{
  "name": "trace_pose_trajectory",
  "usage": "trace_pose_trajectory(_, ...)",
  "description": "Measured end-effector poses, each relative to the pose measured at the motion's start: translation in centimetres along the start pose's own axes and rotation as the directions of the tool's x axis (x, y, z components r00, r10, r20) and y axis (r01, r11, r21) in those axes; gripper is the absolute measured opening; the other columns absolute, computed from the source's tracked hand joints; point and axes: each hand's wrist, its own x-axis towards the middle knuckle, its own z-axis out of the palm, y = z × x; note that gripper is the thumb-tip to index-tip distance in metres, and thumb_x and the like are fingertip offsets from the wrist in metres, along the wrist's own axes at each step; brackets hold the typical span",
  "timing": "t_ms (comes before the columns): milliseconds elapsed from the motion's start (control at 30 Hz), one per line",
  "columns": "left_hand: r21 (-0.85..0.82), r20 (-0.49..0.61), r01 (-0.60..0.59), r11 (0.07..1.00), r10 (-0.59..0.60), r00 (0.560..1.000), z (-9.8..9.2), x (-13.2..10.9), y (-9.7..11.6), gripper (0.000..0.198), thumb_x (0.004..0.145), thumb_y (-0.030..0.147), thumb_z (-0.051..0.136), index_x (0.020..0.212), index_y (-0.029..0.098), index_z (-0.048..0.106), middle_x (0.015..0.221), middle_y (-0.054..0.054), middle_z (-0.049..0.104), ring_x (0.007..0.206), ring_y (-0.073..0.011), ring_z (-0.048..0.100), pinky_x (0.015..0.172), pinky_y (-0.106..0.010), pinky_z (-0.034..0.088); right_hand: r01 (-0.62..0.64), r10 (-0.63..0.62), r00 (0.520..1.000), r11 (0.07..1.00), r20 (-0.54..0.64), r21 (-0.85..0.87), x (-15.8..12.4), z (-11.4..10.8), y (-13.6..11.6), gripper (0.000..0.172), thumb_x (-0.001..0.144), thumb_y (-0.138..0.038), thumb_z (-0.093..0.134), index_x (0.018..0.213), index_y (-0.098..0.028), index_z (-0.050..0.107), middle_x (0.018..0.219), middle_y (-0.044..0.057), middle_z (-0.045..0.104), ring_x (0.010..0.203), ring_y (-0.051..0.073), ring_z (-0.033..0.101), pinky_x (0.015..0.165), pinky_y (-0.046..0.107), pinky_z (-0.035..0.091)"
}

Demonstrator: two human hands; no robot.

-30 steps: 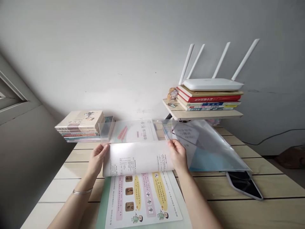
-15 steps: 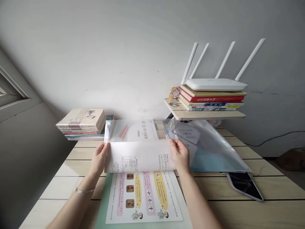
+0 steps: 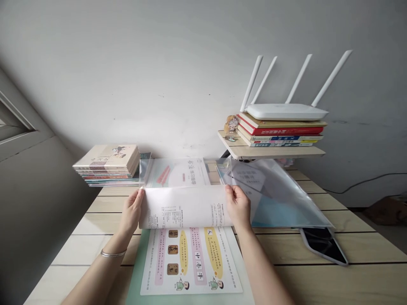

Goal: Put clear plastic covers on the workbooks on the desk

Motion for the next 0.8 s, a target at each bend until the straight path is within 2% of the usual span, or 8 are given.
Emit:
trace_pose_trajectory(100,-0.071,0.054,0.028,0.997,-0.024,0.998,-0.3,0.0,0.3,0.036,0.074,0.052,0.064,0.068,0.018,0.054,0.059,0.003,0.049,0.053,-0.0104,0.040,0.050,-0.021,0.031,-0.009,0.009,1.000,1.000,-0.022,-0.005,0.1,-0.1,0.0,0.043,0.073,-0.063,0.053,0.062,-0.021,0.052,0.053,0.001,0.055,0.055,0.016,0.049,0.053,0.026,0.040)
trace_pose_trajectory(200,-0.091,0.058,0.047,0.995,-0.041,0.997,-0.4,0.0,0.5,0.035,0.070,0.048,0.070,0.067,0.018,0.052,0.058,0.004,0.048,0.051,-0.0089,0.038,0.048,-0.020,0.028,-0.011,0.011,1.000,1.000,-0.020,0.012,0.3,-0.2,0.1,0.042,0.073,-0.061,0.054,0.061,-0.021,0.051,0.052,0.000,0.051,0.054,0.016,0.047,0.052,0.026,0.038)
trace_pose_trajectory(467,-0.075,0.059,0.034,0.997,-0.029,0.998,-0.4,0.0,0.4,0.038,0.077,0.052,0.063,0.065,0.018,0.050,0.057,0.005,0.042,0.051,-0.0081,0.033,0.048,-0.020,0.027,-0.039,0.040,0.999,0.992,-0.003,0.120,0.4,-0.2,1.0,0.039,0.072,-0.057,0.060,0.065,-0.019,0.054,0.056,-0.002,0.051,0.056,0.014,0.045,0.053,0.025,0.037)
trace_pose_trajectory(533,-0.078,0.063,0.030,0.996,-0.025,0.998,-0.4,0.0,0.3,0.039,0.079,0.054,0.060,0.066,0.018,0.051,0.057,0.005,0.041,0.051,-0.0084,0.032,0.048,-0.020,0.026,-0.056,0.050,0.998,0.986,0.046,0.159,0.6,-0.4,1.4,0.039,0.073,-0.057,0.060,0.068,-0.018,0.056,0.057,-0.002,0.051,0.057,0.013,0.045,0.053,0.024,0.037)
trace_pose_trajectory(667,-0.065,0.017,0.015,0.998,-0.013,1.000,-0.2,-0.1,0.5,0.040,0.077,0.056,0.061,0.067,0.018,0.052,0.057,0.004,0.042,0.051,-0.0092,0.032,0.048,-0.021,0.026,-0.165,0.120,0.965,0.968,0.232,0.189,0.9,-1.2,1.9,0.042,0.067,-0.058,0.068,0.076,-0.017,0.059,0.062,-0.002,0.056,0.058,0.013,0.049,0.053,0.023,0.038)
trace_pose_trajectory(800,-0.048,0.020,0.019,0.999,-0.018,1.000,-0.2,0.0,0.3,0.040,0.077,0.056,0.061,0.066,0.018,0.052,0.057,0.004,0.041,0.052,-0.0094,0.032,0.048,-0.021,0.025,-0.208,0.179,0.960,0.971,0.217,0.115,0.6,-1.9,1.9,0.043,0.060,-0.058,0.072,0.064,-0.017,0.058,0.054,-0.003,0.056,0.051,0.012,0.047,0.049,0.023,0.037)
